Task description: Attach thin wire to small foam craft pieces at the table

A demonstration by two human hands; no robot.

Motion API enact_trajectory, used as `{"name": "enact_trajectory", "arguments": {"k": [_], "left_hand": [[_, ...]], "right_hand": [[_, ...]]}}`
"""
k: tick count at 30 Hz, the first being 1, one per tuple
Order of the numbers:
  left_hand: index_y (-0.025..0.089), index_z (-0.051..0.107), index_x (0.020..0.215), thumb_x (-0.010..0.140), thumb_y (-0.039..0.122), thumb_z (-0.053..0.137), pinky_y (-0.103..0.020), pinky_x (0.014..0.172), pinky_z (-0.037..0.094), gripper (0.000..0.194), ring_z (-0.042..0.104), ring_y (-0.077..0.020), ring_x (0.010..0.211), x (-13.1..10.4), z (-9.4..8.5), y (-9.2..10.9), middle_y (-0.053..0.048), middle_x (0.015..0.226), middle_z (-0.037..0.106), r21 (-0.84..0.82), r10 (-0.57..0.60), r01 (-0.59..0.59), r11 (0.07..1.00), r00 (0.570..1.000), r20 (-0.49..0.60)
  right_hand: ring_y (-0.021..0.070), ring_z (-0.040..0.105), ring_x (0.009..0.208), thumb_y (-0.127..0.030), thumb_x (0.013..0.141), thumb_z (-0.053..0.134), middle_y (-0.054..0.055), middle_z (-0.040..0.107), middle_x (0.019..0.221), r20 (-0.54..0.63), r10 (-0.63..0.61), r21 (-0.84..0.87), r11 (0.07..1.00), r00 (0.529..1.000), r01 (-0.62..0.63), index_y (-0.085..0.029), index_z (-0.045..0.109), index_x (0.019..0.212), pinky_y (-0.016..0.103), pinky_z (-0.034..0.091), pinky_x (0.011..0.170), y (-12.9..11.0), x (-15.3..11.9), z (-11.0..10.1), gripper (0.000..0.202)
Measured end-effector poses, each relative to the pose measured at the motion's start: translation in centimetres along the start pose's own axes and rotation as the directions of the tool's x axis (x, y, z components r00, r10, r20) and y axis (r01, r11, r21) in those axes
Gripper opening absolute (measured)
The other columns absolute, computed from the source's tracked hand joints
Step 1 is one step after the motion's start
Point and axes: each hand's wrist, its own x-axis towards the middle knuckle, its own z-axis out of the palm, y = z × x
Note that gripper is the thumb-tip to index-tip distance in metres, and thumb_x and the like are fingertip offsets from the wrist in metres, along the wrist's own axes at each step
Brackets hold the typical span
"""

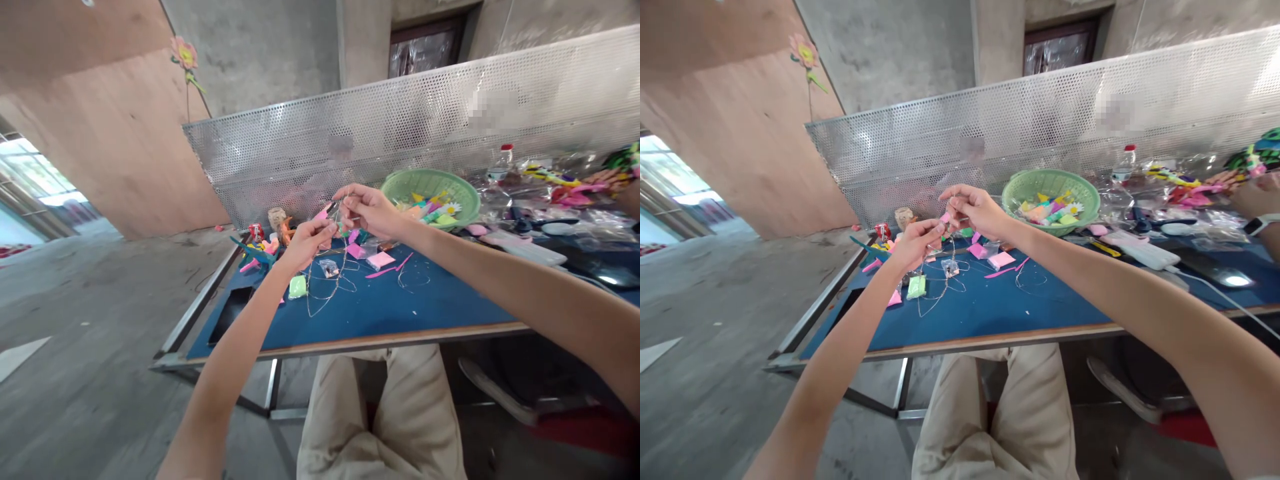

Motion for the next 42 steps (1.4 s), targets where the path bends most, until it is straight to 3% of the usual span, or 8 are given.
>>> {"name": "enact_trajectory", "arguments": {"k": [9, 21, 27, 32, 34, 36, 39, 42], "left_hand": [[0.022, 0.072, 0.080, 0.075, 0.055, 0.082, -0.026, 0.046, 0.033, 0.035, 0.039, -0.0064, 0.049, -0.1, 0.3, -0.6, -0.001, 0.065, 0.055, 0.000, 0.016, -0.016, 1.000, 1.000, -0.024], [0.019, 0.077, 0.089, 0.084, 0.048, 0.074, -0.025, 0.049, 0.034, 0.030, 0.047, -0.0089, 0.054, -0.1, -0.9, 0.1, -0.004, 0.067, 0.063, 0.355, 0.077, -0.065, 0.933, 0.997, -0.020], [0.016, 0.074, 0.085, 0.082, 0.042, 0.076, -0.023, 0.051, 0.034, 0.027, 0.044, -0.0068, 0.054, -0.1, -1.2, 0.7, -0.002, 0.066, 0.062, 0.402, 0.065, -0.062, 0.914, 0.998, 0.005], [0.016, 0.076, 0.089, 0.084, 0.039, 0.075, -0.024, 0.050, 0.034, 0.024, 0.046, -0.0074, 0.053, -0.1, -2.3, 1.0, -0.004, 0.070, 0.066, 0.473, -0.058, 0.036, 0.880, 0.998, 0.033], [0.016, 0.076, 0.090, 0.085, 0.040, 0.074, -0.025, 0.050, 0.035, 0.025, 0.048, -0.0083, 0.053, -0.1, -3.1, 1.3, -0.006, 0.071, 0.067, 0.511, -0.111, 0.081, 0.856, 0.993, 0.028], [0.017, 0.077, 0.089, 0.085, 0.041, 0.074, -0.025, 0.051, 0.036, 0.024, 0.050, -0.0093, 0.055, 0.0, -3.9, 1.5, -0.008, 0.075, 0.070, 0.542, -0.168, 0.119, 0.832, 0.985, 0.041], [0.017, 0.078, 0.087, 0.082, 0.039, 0.076, -0.027, 0.051, 0.037, 0.023, 0.049, -0.0093, 0.053, 0.4, -4.3, 1.1, -0.011, 0.080, 0.072, 0.525, -0.275, 0.187, 0.831, 0.957, 0.094], [0.017, 0.078, 0.085, 0.081, 0.038, 0.077, -0.028, 0.052, 0.037, 0.022, 0.047, -0.0087, 0.052, 0.7, -3.9, 0.2, -0.012, 0.083, 0.073, 0.468, -0.326, 0.230, 0.853, 0.936, 0.136]], "right_hand": [[0.0088, 0.053, 0.057, -0.038, 0.094, 0.068, -0.004, 0.057, 0.069, 0.008, -0.007, -0.009, 1.000, 1.000, 0.007, -0.019, 0.068, 0.108, 0.028, 0.056, 0.060, 0.1, -0.7, -0.9, 0.023], [0.0153, 0.069, 0.077, -0.039, 0.078, 0.084, 0.003, 0.072, 0.079, -0.057, 0.071, 0.012, 0.997, 0.996, -0.070, -0.019, 0.072, 0.098, 0.033, 0.061, 0.077, 0.2, -1.0, -2.3, 0.031], [0.0128, 0.068, 0.078, -0.040, 0.079, 0.083, 0.000, 0.072, 0.083, -0.241, -0.058, 0.099, 0.992, 0.969, 0.084, -0.023, 0.069, 0.090, 0.033, 0.059, 0.084, 2.5, -1.0, -1.7, 0.025], [0.0188, 0.071, 0.081, -0.049, 0.090, 0.068, 0.003, 0.074, 0.083, -0.256, -0.157, -0.193, 0.975, 0.954, 0.109, -0.024, 0.069, 0.093, 0.039, 0.058, 0.083, 3.8, -1.8, -2.7, 0.026], [0.0219, 0.072, 0.084, -0.045, 0.095, 0.061, 0.005, 0.075, 0.087, -0.180, -0.245, -0.552, 0.827, 0.953, 0.108, -0.023, 0.071, 0.098, 0.041, 0.056, 0.084, 3.3, -2.5, -4.1, 0.024], [0.0246, 0.070, 0.097, -0.039, 0.096, 0.061, 0.007, 0.076, 0.102, -0.013, -0.392, -0.846, 0.494, 0.920, 0.198, -0.024, 0.071, 0.107, 0.043, 0.052, 0.091, 2.6, -3.1, -5.3, 0.021], [0.0226, 0.066, 0.105, -0.033, 0.099, 0.056, 0.003, 0.075, 0.113, 0.337, -0.425, -0.918, 0.050, 0.840, 0.394, -0.027, 0.070, 0.114, 0.041, 0.047, 0.095, 2.3, -3.8, -5.8, 0.020], [0.0201, 0.062, 0.110, -0.028, 0.103, 0.050, 0.001, 0.074, 0.119, 0.532, -0.330, -0.844, -0.134, 0.780, 0.519, -0.029, 0.066, 0.121, 0.041, 0.042, 0.100, 3.3, -4.1, -4.7, 0.025]]}}
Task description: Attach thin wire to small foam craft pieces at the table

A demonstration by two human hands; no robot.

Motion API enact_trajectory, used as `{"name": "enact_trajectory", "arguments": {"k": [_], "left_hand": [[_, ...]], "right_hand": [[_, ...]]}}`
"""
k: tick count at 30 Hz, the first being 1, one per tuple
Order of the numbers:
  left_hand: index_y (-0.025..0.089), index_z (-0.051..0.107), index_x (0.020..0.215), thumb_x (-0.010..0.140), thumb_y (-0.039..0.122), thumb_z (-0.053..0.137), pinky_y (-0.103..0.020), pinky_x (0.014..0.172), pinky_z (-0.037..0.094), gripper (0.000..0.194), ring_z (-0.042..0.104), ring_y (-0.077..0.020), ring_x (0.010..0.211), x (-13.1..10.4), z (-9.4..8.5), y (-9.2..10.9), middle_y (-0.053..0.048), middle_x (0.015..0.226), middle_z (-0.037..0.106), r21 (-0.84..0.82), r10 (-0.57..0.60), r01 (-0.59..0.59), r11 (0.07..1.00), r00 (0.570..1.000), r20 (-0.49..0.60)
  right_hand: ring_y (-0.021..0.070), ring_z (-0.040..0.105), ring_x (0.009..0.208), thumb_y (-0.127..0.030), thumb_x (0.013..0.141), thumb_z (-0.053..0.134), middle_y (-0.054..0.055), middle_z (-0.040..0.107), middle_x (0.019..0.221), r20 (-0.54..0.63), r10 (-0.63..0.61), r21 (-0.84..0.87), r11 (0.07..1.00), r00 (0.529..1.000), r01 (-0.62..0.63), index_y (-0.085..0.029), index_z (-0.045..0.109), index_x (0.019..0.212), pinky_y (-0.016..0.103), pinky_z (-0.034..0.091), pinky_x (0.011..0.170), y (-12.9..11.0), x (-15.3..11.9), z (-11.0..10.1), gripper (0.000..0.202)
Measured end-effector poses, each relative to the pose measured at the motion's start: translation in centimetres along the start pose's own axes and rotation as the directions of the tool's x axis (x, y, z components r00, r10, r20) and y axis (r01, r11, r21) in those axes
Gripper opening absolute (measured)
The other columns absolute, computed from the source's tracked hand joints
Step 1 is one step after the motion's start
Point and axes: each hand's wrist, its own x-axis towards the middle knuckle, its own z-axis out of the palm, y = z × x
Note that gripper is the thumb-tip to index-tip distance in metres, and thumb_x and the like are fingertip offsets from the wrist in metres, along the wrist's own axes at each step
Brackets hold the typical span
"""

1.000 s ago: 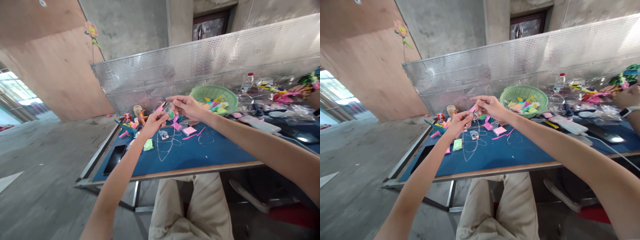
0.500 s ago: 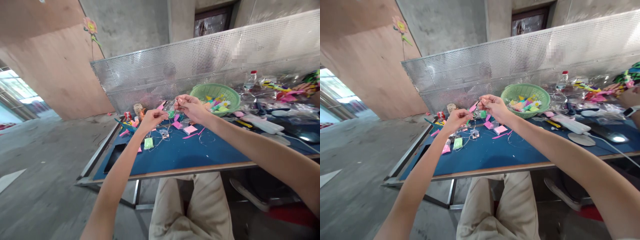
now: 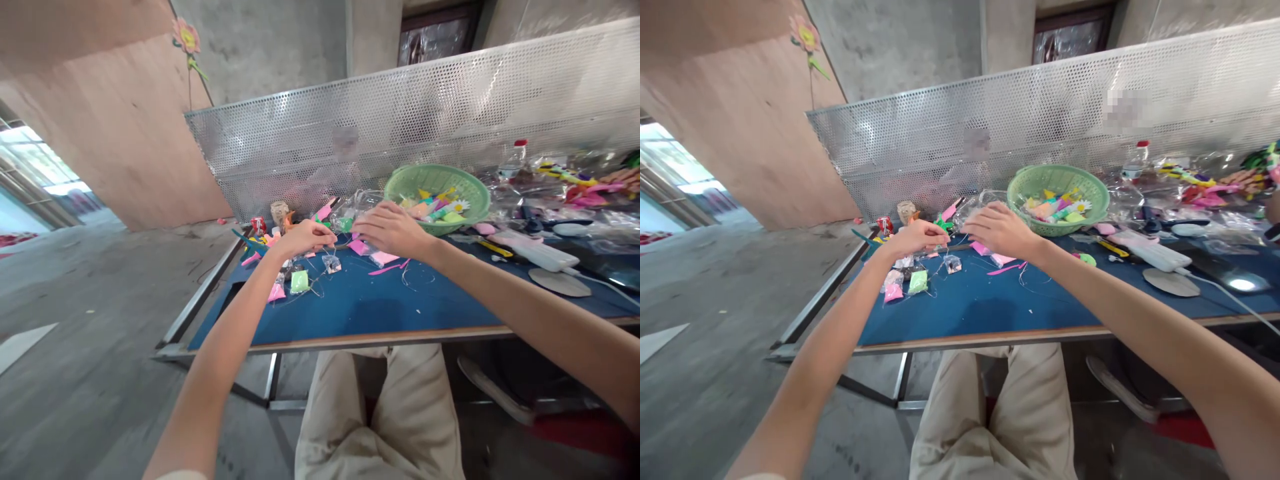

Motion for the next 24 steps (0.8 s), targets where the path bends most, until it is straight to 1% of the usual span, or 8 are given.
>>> {"name": "enact_trajectory", "arguments": {"k": [2, 4, 8, 11, 13, 15, 19, 24], "left_hand": [[0.017, 0.078, 0.085, 0.081, 0.039, 0.076, -0.029, 0.052, 0.036, 0.023, 0.047, -0.0091, 0.052, 0.3, 0.5, -0.2, -0.012, 0.084, 0.073, -0.014, -0.001, 0.001, 1.000, 1.000, 0.011], [0.017, 0.078, 0.084, 0.081, 0.039, 0.076, -0.028, 0.051, 0.035, 0.023, 0.049, -0.0097, 0.053, 0.4, 0.9, -0.3, -0.012, 0.084, 0.073, -0.007, 0.002, -0.002, 1.000, 1.000, 0.020], [0.016, 0.078, 0.084, 0.080, 0.038, 0.076, -0.028, 0.051, 0.035, 0.023, 0.050, -0.0106, 0.054, 0.5, 1.4, 0.0, -0.011, 0.081, 0.072, 0.036, 0.013, -0.014, 0.999, 0.999, 0.029], [0.015, 0.078, 0.082, 0.080, 0.038, 0.075, -0.029, 0.052, 0.036, 0.024, 0.049, -0.0109, 0.053, 0.6, 1.8, 0.4, -0.011, 0.076, 0.071, 0.082, 0.021, -0.023, 0.996, 0.999, 0.024], [0.014, 0.078, 0.082, 0.079, 0.036, 0.075, -0.029, 0.052, 0.036, 0.023, 0.048, -0.0108, 0.053, 0.5, 2.3, 0.6, -0.010, 0.074, 0.070, 0.097, 0.012, -0.014, 0.995, 1.000, 0.020], [0.014, 0.079, 0.083, 0.079, 0.032, 0.074, -0.029, 0.052, 0.035, 0.019, 0.048, -0.0107, 0.053, 0.3, 2.8, 0.7, -0.009, 0.073, 0.070, 0.107, -0.002, 0.001, 0.994, 1.000, 0.009], [0.015, 0.079, 0.085, 0.081, 0.026, 0.071, -0.028, 0.055, 0.035, 0.014, 0.047, -0.0099, 0.054, -0.5, 3.5, 0.9, -0.006, 0.066, 0.067, 0.090, -0.014, 0.017, 0.996, 0.999, -0.034], [0.017, 0.082, 0.088, 0.078, 0.035, 0.079, -0.028, 0.055, 0.035, 0.021, 0.045, -0.0096, 0.052, -0.9, 3.2, 0.9, -0.004, 0.064, 0.066, 0.099, -0.055, 0.057, 0.993, 0.998, -0.026]], "right_hand": [[0.0227, 0.059, 0.116, -0.029, 0.103, 0.049, 0.002, 0.071, 0.124, 0.052, -0.055, -0.048, 0.997, 0.997, 0.058, -0.028, 0.068, 0.117, 0.047, 0.037, 0.105, -0.8, 0.1, 0.9, 0.023], [0.0246, 0.058, 0.118, -0.031, 0.103, 0.049, 0.003, 0.070, 0.126, 0.081, -0.069, -0.060, 0.995, 0.994, 0.074, -0.026, 0.070, 0.111, 0.049, 0.037, 0.106, -1.1, 0.2, 1.8, 0.023], [0.0216, 0.063, 0.108, -0.033, 0.105, 0.046, 0.006, 0.073, 0.116, 0.119, -0.068, -0.001, 0.998, 0.991, 0.069, -0.020, 0.072, 0.106, 0.037, 0.047, 0.090, -0.7, 0.1, 3.1, 0.029], [0.0204, 0.064, 0.101, -0.032, 0.104, 0.047, 0.006, 0.075, 0.109, 0.157, -0.114, 0.013, 0.993, 0.981, 0.113, -0.020, 0.073, 0.102, 0.035, 0.047, 0.082, -0.4, 0.0, 3.6, 0.029], [0.0213, 0.063, 0.104, -0.029, 0.103, 0.050, 0.005, 0.075, 0.111, 0.153, -0.145, -0.006, 0.989, 0.978, 0.147, -0.021, 0.074, 0.101, 0.037, 0.046, 0.085, -0.5, -0.1, 3.5, 0.025], [0.0229, 0.061, 0.110, -0.029, 0.101, 0.053, 0.005, 0.073, 0.119, 0.126, -0.155, -0.042, 0.986, 0.980, 0.162, -0.023, 0.074, 0.098, 0.042, 0.043, 0.092, -0.8, -0.3, 3.3, 0.023], [0.0237, 0.059, 0.115, -0.029, 0.100, 0.052, 0.002, 0.072, 0.124, 0.069, -0.133, -0.103, 0.985, 0.989, 0.140, -0.025, 0.073, 0.092, 0.047, 0.038, 0.101, -1.5, -0.7, 2.7, 0.023], [0.0237, 0.056, 0.115, -0.025, 0.099, 0.054, 0.002, 0.072, 0.120, 0.039, -0.104, -0.116, 0.987, 0.994, 0.107, -0.026, 0.074, 0.092, 0.049, 0.036, 0.102, -1.9, -0.5, 2.6, 0.021]]}}
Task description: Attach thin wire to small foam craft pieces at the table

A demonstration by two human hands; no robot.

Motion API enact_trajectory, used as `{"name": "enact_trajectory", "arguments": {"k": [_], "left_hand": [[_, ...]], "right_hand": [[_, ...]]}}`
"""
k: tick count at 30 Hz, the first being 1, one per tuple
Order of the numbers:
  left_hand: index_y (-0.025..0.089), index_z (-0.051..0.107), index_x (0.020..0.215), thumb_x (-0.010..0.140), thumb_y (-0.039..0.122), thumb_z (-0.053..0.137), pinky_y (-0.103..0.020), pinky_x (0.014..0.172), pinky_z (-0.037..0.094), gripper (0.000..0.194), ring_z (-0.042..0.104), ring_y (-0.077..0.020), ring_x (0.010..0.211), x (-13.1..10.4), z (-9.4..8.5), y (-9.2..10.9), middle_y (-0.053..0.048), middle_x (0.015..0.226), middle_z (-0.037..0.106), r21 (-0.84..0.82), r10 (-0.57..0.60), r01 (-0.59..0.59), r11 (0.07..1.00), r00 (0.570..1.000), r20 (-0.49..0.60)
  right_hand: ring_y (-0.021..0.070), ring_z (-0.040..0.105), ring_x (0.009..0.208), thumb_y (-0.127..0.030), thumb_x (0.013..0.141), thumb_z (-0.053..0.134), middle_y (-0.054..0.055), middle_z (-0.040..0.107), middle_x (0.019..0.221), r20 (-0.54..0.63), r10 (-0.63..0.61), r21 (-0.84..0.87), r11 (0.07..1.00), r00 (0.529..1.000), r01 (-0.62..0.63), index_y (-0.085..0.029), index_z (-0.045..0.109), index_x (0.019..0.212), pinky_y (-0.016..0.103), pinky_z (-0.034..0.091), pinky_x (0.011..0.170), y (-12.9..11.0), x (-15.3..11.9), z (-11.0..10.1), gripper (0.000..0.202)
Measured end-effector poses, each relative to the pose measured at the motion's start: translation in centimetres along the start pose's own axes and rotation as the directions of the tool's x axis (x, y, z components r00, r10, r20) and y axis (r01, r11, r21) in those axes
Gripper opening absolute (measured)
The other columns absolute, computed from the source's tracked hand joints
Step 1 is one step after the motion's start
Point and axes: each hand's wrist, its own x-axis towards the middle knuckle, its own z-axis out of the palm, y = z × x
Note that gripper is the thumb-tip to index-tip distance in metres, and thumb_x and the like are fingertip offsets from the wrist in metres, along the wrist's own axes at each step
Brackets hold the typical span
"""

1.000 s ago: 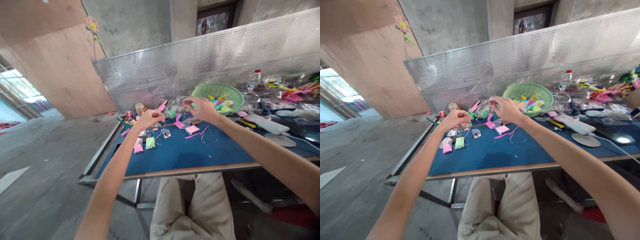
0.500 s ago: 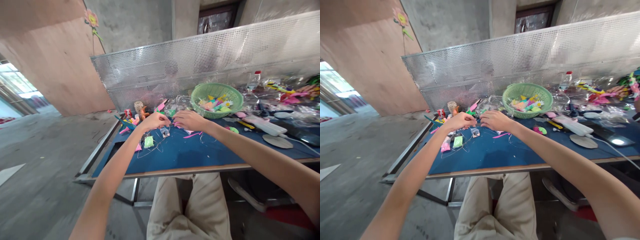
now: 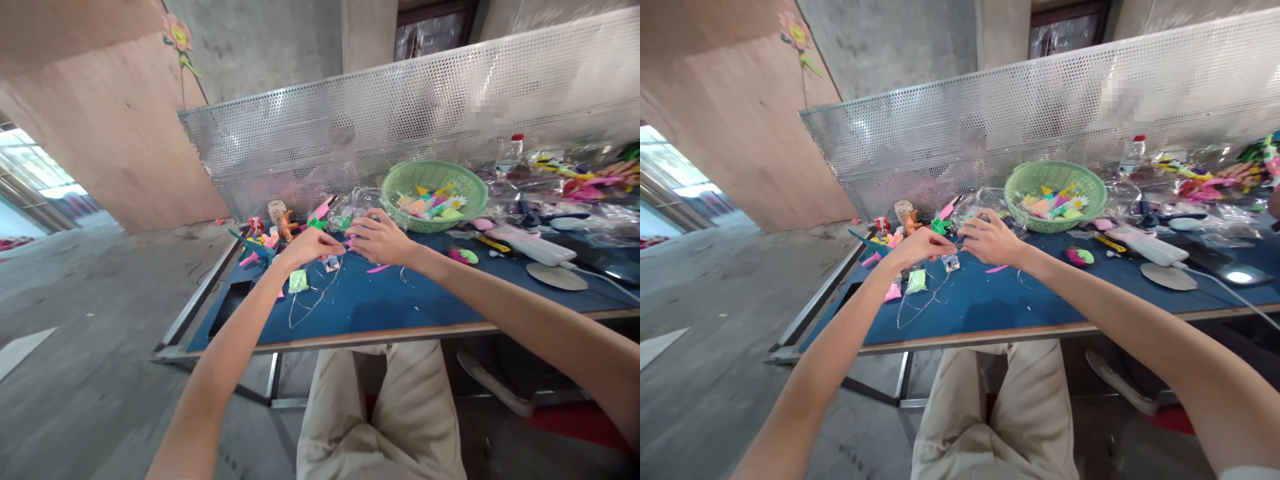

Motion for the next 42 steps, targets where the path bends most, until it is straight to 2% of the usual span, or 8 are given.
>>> {"name": "enact_trajectory", "arguments": {"k": [15, 19, 25, 30, 32, 36, 39, 42], "left_hand": [[0.022, 0.083, 0.085, 0.073, 0.048, 0.081, -0.030, 0.054, 0.036, 0.028, 0.044, -0.0104, 0.051, -0.7, 0.8, -1.4, -0.002, 0.060, 0.062, -0.022, 0.041, -0.040, 0.999, 0.999, 0.030], [0.020, 0.083, 0.085, 0.074, 0.046, 0.081, -0.029, 0.052, 0.034, 0.028, 0.042, -0.0092, 0.050, -1.1, 0.4, -0.9, -0.003, 0.061, 0.062, -0.047, 0.030, -0.026, 0.999, 0.997, 0.073], [0.021, 0.082, 0.086, 0.075, 0.045, 0.081, -0.027, 0.051, 0.035, 0.026, 0.041, -0.0087, 0.050, -1.6, -0.8, 0.4, -0.002, 0.057, 0.059, -0.094, 0.043, -0.040, 0.995, 0.999, 0.029], [0.020, 0.081, 0.083, 0.075, 0.042, 0.084, -0.026, 0.049, 0.036, 0.024, 0.042, -0.0069, 0.050, -1.4, 0.1, -0.1, -0.005, 0.065, 0.064, -0.198, 0.047, -0.030, 0.980, 0.996, 0.082], [0.018, 0.079, 0.085, 0.077, 0.043, 0.082, -0.025, 0.051, 0.041, 0.026, 0.047, -0.0069, 0.054, -1.0, 0.5, -0.7, -0.006, 0.074, 0.067, -0.311, 0.030, -0.016, 0.950, 0.999, 0.042], [0.016, 0.075, 0.091, 0.080, 0.042, 0.079, -0.026, 0.065, 0.054, 0.029, 0.058, -0.0084, 0.065, 0.7, 0.7, -1.8, -0.007, 0.085, 0.070, -0.504, -0.026, -0.049, 0.862, 0.990, -0.140], [0.015, 0.073, 0.092, 0.077, 0.040, 0.082, -0.026, 0.071, 0.056, 0.030, 0.059, -0.0077, 0.066, 2.3, 0.9, -2.8, -0.005, 0.086, 0.069, -0.556, -0.028, -0.104, 0.825, 0.974, -0.224], [0.014, 0.072, 0.094, 0.077, 0.042, 0.081, -0.029, 0.078, 0.057, 0.034, 0.063, -0.0105, 0.072, 3.9, 1.5, -3.9, -0.005, 0.086, 0.070, -0.545, 0.015, -0.178, 0.819, 0.957, -0.290]], "right_hand": [[0.0285, 0.054, 0.120, -0.035, 0.100, 0.053, 0.001, 0.070, 0.113, 0.020, -0.022, 0.068, 0.997, 1.000, 0.020, -0.030, 0.073, 0.093, 0.062, 0.029, 0.109, 1.4, 0.5, -1.4, 0.021], [0.0253, 0.057, 0.119, -0.034, 0.102, 0.052, 0.003, 0.068, 0.121, 0.026, -0.026, 0.143, 0.990, 0.999, 0.022, -0.029, 0.073, 0.094, 0.049, 0.042, 0.103, 2.7, 0.6, -3.1, 0.023], [0.0186, 0.065, 0.096, -0.031, 0.103, 0.049, 0.005, 0.068, 0.119, -0.060, 0.195, 0.323, 0.932, 0.979, -0.166, -0.027, 0.074, 0.099, 0.037, 0.052, 0.087, 3.5, 0.4, -3.8, 0.026], [0.0211, 0.066, 0.101, -0.038, 0.096, 0.061, 0.005, 0.072, 0.110, -0.067, 0.189, 0.442, 0.886, 0.980, -0.141, -0.026, 0.073, 0.102, 0.040, 0.052, 0.092, 2.8, 0.2, -3.2, 0.018], [0.0221, 0.067, 0.101, -0.041, 0.095, 0.062, 0.005, 0.071, 0.114, -0.074, 0.349, 0.533, 0.806, 0.934, -0.258, -0.028, 0.072, 0.108, 0.042, 0.054, 0.090, 2.4, 0.0, -3.1, 0.021], [0.0199, 0.068, 0.089, -0.045, 0.098, 0.052, 0.008, 0.068, 0.122, -0.085, 0.727, 0.728, 0.512, 0.681, -0.456, -0.029, 0.059, 0.135, 0.040, 0.057, 0.081, 2.0, -0.7, -1.7, 0.040], [0.0166, 0.067, 0.076, -0.053, 0.096, 0.053, 0.007, 0.072, 0.108, 0.074, 0.787, 0.824, 0.298, 0.612, -0.482, -0.026, 0.061, 0.132, 0.036, 0.058, 0.073, 1.9, -1.0, 0.9, 0.045], [0.0156, 0.066, 0.070, -0.058, 0.092, 0.057, 0.007, 0.075, 0.089, 0.373, 0.668, 0.845, 0.043, 0.644, -0.534, -0.020, 0.073, 0.104, 0.032, 0.056, 0.066, 1.4, -0.8, 3.4, 0.043]]}}
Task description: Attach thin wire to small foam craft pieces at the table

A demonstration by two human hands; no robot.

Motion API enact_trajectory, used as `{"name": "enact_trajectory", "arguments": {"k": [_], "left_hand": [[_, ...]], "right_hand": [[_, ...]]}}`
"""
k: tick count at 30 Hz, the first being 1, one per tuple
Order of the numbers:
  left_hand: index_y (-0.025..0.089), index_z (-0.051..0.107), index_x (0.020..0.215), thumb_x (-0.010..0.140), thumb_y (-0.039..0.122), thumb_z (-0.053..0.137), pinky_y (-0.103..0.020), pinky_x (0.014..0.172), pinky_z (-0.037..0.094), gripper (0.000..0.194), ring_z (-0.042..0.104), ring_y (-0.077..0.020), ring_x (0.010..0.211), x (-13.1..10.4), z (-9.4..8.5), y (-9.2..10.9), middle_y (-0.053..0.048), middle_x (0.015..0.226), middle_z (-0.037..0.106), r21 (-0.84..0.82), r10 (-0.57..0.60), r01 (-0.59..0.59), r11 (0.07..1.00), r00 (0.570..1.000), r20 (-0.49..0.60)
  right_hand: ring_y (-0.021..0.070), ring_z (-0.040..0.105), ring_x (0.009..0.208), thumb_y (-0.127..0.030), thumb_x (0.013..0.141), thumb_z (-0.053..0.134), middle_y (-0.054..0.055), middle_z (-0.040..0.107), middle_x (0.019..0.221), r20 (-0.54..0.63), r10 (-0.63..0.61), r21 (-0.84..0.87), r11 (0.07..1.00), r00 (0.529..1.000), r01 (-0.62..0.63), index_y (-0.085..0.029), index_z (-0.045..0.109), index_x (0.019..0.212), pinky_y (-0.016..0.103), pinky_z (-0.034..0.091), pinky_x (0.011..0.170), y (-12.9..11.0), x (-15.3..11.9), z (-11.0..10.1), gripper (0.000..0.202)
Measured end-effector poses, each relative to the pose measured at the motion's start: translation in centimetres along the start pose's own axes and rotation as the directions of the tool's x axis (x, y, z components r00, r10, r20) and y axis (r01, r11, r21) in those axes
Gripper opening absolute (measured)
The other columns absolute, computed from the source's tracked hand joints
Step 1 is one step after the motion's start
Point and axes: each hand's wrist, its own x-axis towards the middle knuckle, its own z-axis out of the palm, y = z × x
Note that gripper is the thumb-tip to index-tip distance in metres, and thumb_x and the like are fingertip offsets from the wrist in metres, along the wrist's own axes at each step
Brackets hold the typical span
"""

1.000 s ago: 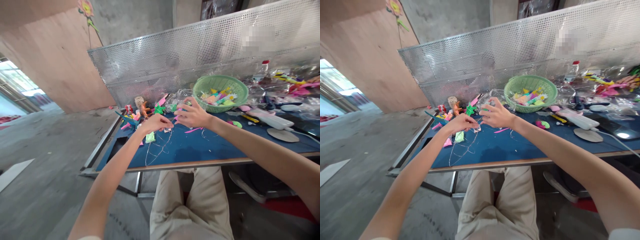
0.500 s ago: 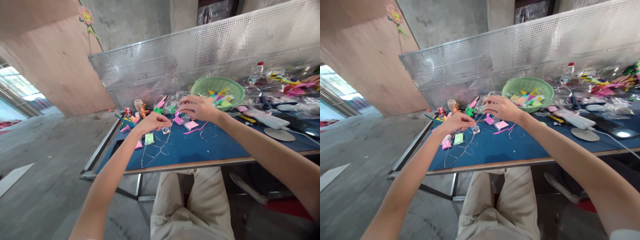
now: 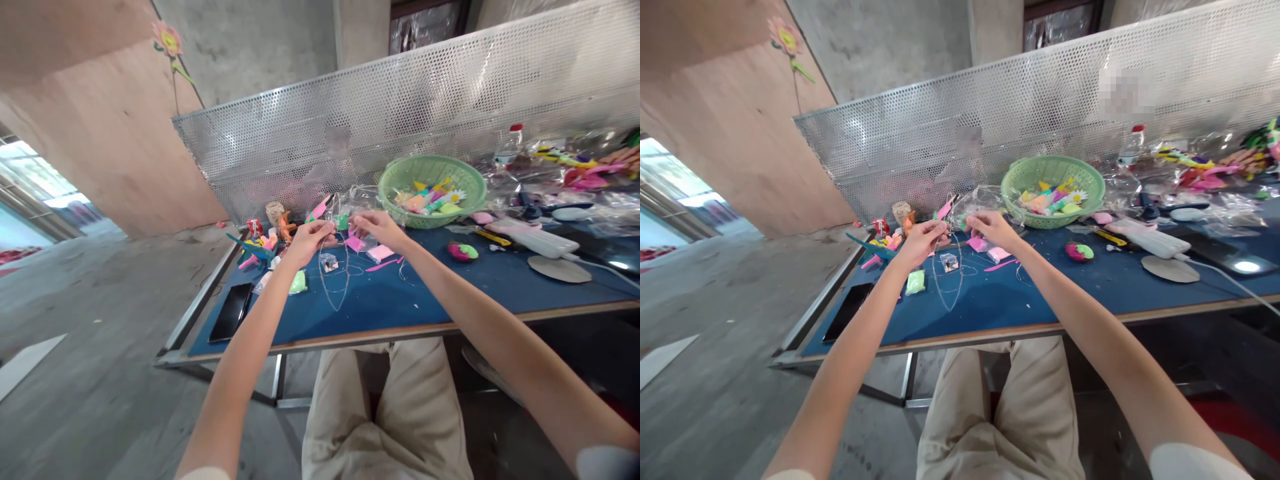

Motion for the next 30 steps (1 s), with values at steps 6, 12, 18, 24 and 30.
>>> {"name": "enact_trajectory", "arguments": {"k": [6, 12, 18, 24, 30], "left_hand": [[0.015, 0.072, 0.104, 0.084, 0.046, 0.073, -0.037, 0.085, 0.056, 0.037, 0.068, -0.0185, 0.087, 1.2, -0.1, -1.0, -0.011, 0.101, 0.075, 0.245, 0.103, -0.122, 0.962, 0.991, 0.087], [0.014, 0.073, 0.103, 0.081, 0.037, 0.075, -0.035, 0.088, 0.053, 0.031, 0.069, -0.0198, 0.091, 0.8, -1.5, 0.4, -0.010, 0.099, 0.076, 0.436, 0.163, -0.214, 0.874, 0.975, 0.153], [0.014, 0.071, 0.095, 0.082, 0.032, 0.071, -0.033, 0.086, 0.052, 0.022, 0.067, -0.0177, 0.086, 0.8, -1.6, 0.3, -0.009, 0.093, 0.074, 0.465, 0.228, -0.245, 0.851, 0.969, 0.093], [0.015, 0.066, 0.115, 0.094, 0.042, 0.058, -0.035, 0.099, 0.048, 0.036, 0.066, -0.0204, 0.107, 1.4, -3.5, -2.2, -0.013, 0.121, 0.070, 0.492, 0.316, -0.237, 0.838, 0.945, -0.084], [0.014, 0.054, 0.136, 0.092, 0.058, 0.058, -0.041, 0.104, 0.046, 0.062, 0.060, -0.0283, 0.124, 0.0, -3.4, -5.3, -0.020, 0.143, 0.056, 0.605, 0.252, -0.059, 0.794, 0.938, -0.240]], "right_hand": [[0.0140, 0.063, 0.065, -0.050, 0.080, 0.074, 0.004, 0.074, 0.079, 0.081, 0.073, 0.104, 0.991, 0.994, -0.081, -0.020, 0.074, 0.084, 0.030, 0.052, 0.063, 0.6, 0.9, 2.8, 0.030], [0.0131, 0.062, 0.058, -0.048, 0.079, 0.074, 0.002, 0.071, 0.071, -0.011, 0.049, 0.107, 0.993, 0.999, -0.047, -0.021, 0.072, 0.081, 0.030, 0.051, 0.059, 0.1, 1.5, 3.6, 0.027], [0.0146, 0.063, 0.056, -0.051, 0.073, 0.081, 0.004, 0.071, 0.069, -0.041, 0.124, 0.193, 0.975, 0.991, -0.114, -0.021, 0.072, 0.077, 0.032, 0.055, 0.055, -0.3, 2.0, 4.5, 0.032], [0.0149, 0.065, 0.057, -0.043, 0.071, 0.085, 0.004, 0.071, 0.068, -0.029, 0.179, 0.249, 0.954, 0.984, -0.166, -0.018, 0.071, 0.076, 0.029, 0.056, 0.054, 0.0, 4.5, 3.9, 0.029], [0.0121, 0.063, 0.049, -0.026, 0.083, 0.079, 0.001, 0.067, 0.062, -0.170, 0.398, 0.453, 0.844, 0.902, -0.287, -0.018, 0.063, 0.076, 0.027, 0.058, 0.054, 1.2, 6.5, 4.6, 0.020]]}}
